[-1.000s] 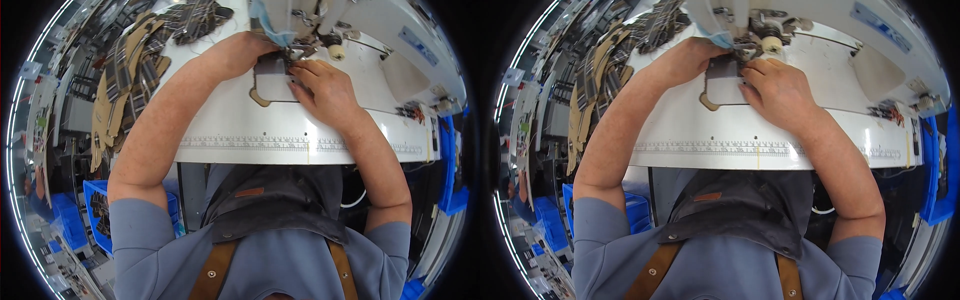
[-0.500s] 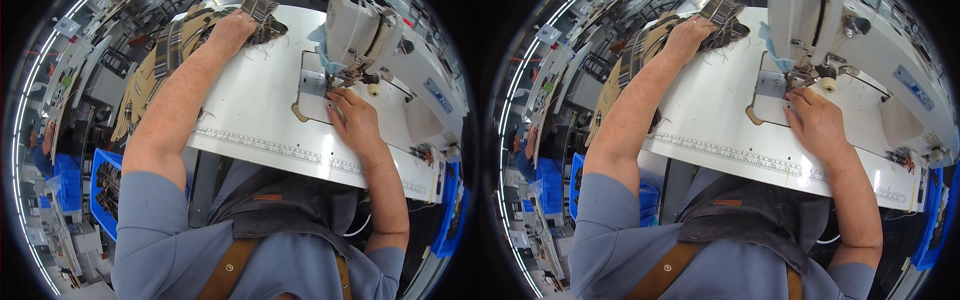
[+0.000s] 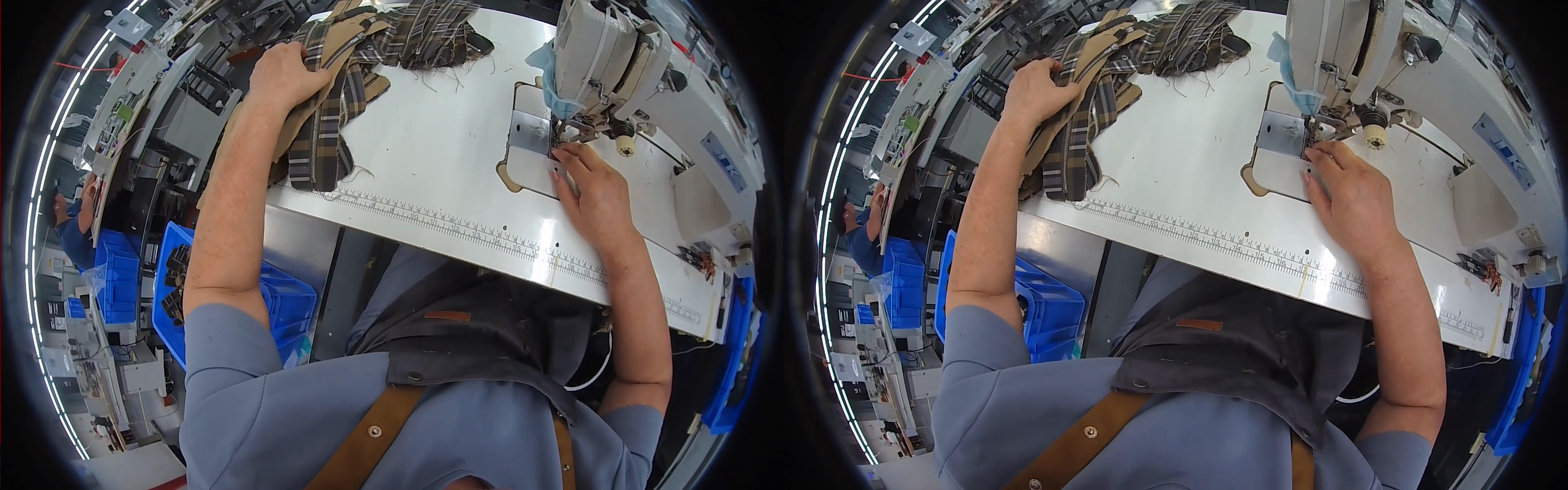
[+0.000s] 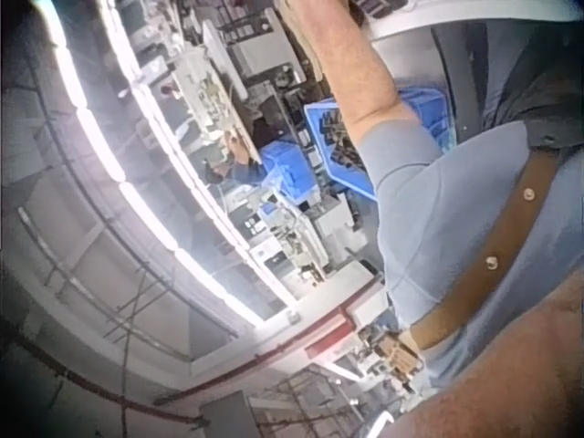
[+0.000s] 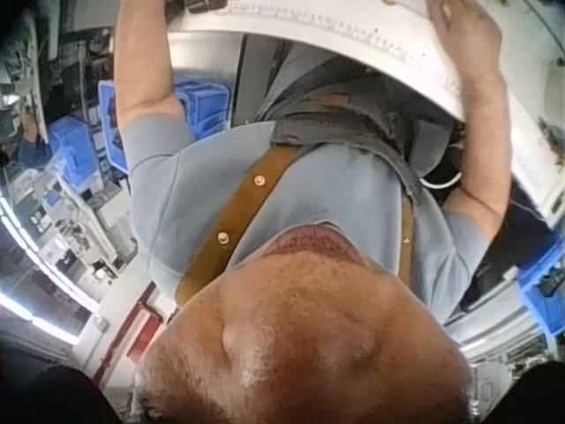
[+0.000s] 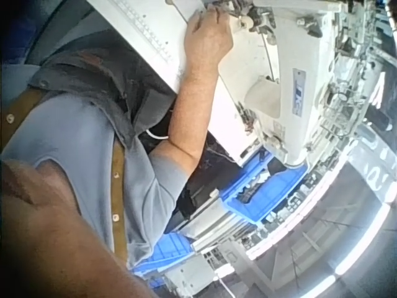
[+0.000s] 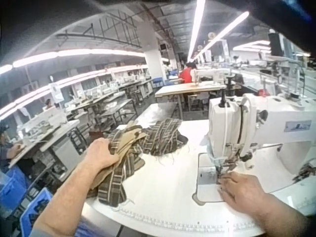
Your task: Sewing fabric and leather components with zippers using an industrial sewing machine.
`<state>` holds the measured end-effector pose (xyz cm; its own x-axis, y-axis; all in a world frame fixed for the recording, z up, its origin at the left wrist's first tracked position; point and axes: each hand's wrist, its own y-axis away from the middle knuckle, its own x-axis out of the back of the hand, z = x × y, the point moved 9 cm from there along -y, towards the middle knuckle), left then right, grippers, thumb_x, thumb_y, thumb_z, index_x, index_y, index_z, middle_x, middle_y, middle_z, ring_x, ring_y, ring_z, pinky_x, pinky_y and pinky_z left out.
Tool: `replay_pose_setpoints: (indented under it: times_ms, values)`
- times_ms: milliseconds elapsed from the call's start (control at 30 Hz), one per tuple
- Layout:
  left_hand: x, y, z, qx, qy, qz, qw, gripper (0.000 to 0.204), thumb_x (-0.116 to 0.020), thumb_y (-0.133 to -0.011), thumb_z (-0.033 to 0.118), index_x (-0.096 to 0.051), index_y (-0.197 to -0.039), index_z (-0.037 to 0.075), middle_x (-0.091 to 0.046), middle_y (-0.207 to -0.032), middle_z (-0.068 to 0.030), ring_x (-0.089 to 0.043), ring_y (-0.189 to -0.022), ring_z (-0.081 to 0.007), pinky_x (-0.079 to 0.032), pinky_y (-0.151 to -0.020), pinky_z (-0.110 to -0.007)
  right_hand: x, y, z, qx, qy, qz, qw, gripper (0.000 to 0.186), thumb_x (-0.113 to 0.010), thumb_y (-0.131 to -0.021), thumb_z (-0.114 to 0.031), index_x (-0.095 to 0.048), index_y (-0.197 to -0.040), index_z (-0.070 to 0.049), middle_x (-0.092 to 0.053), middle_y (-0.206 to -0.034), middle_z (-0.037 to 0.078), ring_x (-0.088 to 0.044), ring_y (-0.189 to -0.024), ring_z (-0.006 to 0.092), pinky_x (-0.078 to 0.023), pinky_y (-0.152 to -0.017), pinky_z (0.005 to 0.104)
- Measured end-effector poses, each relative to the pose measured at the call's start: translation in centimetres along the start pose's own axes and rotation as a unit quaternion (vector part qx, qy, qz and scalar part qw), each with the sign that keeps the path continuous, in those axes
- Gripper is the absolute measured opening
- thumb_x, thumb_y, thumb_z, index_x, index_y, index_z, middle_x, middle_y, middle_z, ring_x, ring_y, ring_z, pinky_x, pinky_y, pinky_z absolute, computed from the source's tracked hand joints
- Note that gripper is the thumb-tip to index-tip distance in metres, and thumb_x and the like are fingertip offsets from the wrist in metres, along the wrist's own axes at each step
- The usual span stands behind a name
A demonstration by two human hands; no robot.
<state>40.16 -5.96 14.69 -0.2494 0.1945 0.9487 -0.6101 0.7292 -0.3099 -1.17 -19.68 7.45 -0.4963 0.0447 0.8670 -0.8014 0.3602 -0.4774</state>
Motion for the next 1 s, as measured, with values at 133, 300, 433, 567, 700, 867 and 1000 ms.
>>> replay_pose_setpoints:
  times_ms: [133, 300, 433, 567, 700, 867, 1000]
  values:
    - [0.4, 1.1, 2.3, 0.010, -0.021, -0.067, 0.997, 0.078, -0.076, -0.072, 0.045, -0.064, -0.133, -0.002, -0.066, -0.130, -0.0218, -0.064, -0.125, -0.0333, -0.053, -0.105, -0.044, -0.2, 0.2, 0.2, -0.005, 0.007, -0.006, 1.000, 0.027, -0.068, -0.095, -0.018, -0.073, -0.118, -0.005, -0.070, -0.120, 0.010, -0.072, -0.097, 0.0299, -0.059, -0.083, 0.0408]
    - [0.1, 2.1, 1.6, -0.052, -0.036, 0.026, 0.998, 0.064, -0.073, -0.077, 0.025, -0.061, -0.134, -0.002, -0.071, -0.121, -0.0254, -0.067, -0.116, -0.0388, -0.051, -0.106, -0.042, -0.1, 0.4, 0.1, -0.002, 0.005, -0.008, 1.000, 0.028, -0.067, -0.096, -0.019, -0.073, -0.119, -0.005, -0.070, -0.121, 0.010, -0.072, -0.099, 0.0298, -0.059, -0.085, 0.0406]
    - [3.6, 4.1, 1.4, -0.040, -0.012, 0.094, 0.995, 0.044, -0.067, -0.090, 0.011, -0.064, -0.134, 0.006, -0.075, -0.112, -0.0177, -0.071, -0.107, -0.0385, -0.056, -0.094, -0.043, -0.2, 0.5, 0.1, 0.000, 0.002, -0.003, 1.000, 0.027, -0.067, -0.096, -0.018, -0.073, -0.119, -0.004, -0.070, -0.121, 0.009, -0.072, -0.100, 0.0296, -0.059, -0.086, 0.0405]
    - [7.9, 11.1, 9.2, -0.182, -0.001, 0.233, 0.955, 0.040, -0.065, -0.094, 0.009, -0.065, -0.134, 0.011, -0.077, -0.106, -0.0116, -0.073, -0.100, -0.0365, -0.058, -0.088, -0.044, 0.0, 0.8, 0.3, 0.000, 0.005, -0.002, 1.000, 0.026, -0.066, -0.096, -0.018, -0.073, -0.117, -0.004, -0.071, -0.119, 0.009, -0.072, -0.100, 0.0295, -0.059, -0.086, 0.0404]
    - [7.5, 11.3, 8.7, -0.190, -0.005, 0.247, 0.950, 0.049, -0.072, -0.089, 0.019, -0.064, -0.135, 0.008, -0.075, -0.111, -0.0156, -0.071, -0.107, -0.0353, -0.056, -0.096, -0.044, 0.1, 0.6, 0.0, 0.010, 0.002, 0.011, 1.000, 0.026, -0.067, -0.095, -0.016, -0.074, -0.116, -0.004, -0.071, -0.118, 0.009, -0.072, -0.099, 0.0291, -0.059, -0.086, 0.0401]
    - [1.1, 7.6, 0.8, -0.056, 0.021, 0.082, 0.995, 0.058, -0.075, -0.081, 0.031, -0.067, -0.131, 0.002, -0.071, -0.123, -0.0226, -0.068, -0.115, -0.0388, -0.052, -0.104, -0.045, -0.1, 0.1, -0.4, 0.008, -0.006, 0.001, 1.000, 0.025, -0.068, -0.095, -0.015, -0.074, -0.116, -0.004, -0.071, -0.118, 0.009, -0.072, -0.098, 0.0288, -0.059, -0.085, 0.0402]
    - [1.2, 6.6, 2.1, -0.079, -0.015, 0.060, 0.995, 0.035, -0.068, -0.090, 0.021, -0.072, -0.120, 0.002, -0.077, -0.108, -0.0165, -0.073, -0.103, -0.0352, -0.056, -0.091, -0.046, 0.0, 0.3, -0.4, 0.007, -0.006, 0.001, 1.000, 0.024, -0.067, -0.095, -0.015, -0.074, -0.116, -0.004, -0.071, -0.118, 0.009, -0.072, -0.099, 0.0288, -0.059, -0.084, 0.0404]
